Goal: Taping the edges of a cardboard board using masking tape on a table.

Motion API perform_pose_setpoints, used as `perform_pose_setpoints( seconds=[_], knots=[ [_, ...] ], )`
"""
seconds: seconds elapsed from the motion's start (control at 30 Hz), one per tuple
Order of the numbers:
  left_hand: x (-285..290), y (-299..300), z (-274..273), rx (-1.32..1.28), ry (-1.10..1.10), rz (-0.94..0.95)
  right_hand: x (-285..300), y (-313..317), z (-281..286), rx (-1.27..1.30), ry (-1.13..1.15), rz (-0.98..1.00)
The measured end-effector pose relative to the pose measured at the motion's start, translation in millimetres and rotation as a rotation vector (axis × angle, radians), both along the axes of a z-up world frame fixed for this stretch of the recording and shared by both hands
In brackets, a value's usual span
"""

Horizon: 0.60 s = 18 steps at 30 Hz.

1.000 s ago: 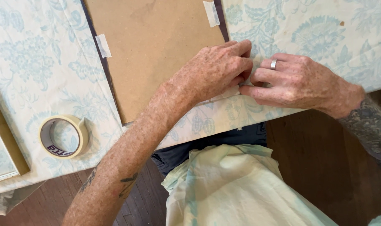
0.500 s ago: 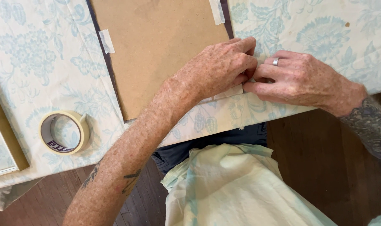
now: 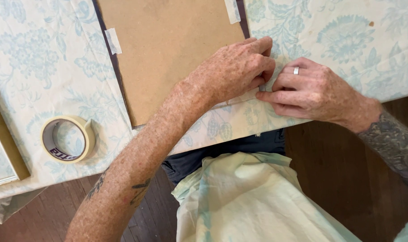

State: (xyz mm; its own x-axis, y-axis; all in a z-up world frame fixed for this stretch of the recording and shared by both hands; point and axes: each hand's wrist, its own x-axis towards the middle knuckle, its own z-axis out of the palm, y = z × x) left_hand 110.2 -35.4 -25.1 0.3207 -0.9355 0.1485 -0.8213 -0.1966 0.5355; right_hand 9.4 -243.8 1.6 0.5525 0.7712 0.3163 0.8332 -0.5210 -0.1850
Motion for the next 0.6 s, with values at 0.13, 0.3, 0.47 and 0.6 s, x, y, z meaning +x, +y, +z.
perform_pose_setpoints(
  seconds=[0.13, 0.3, 0.47, 0.6],
  knots=[
    [0.9, -0.1, -4.3, -0.063, -0.012, -0.028, -2.7, -8.5, -4.4, -0.023, -0.017, -0.019],
    [-0.4, 0.1, 1.1, -0.017, 0.019, -0.027, -3.3, -15.5, 0.7, 0.076, 0.113, -0.002],
    [0.3, -2.5, -0.6, -0.033, 0.032, -0.035, 1.7, -11.2, 6.2, -0.075, -0.035, 0.029],
    [1.4, -2.4, -1.3, -0.005, 0.064, -0.024, 8.4, -5.9, 8.0, -0.086, -0.048, 0.049]
  ],
)
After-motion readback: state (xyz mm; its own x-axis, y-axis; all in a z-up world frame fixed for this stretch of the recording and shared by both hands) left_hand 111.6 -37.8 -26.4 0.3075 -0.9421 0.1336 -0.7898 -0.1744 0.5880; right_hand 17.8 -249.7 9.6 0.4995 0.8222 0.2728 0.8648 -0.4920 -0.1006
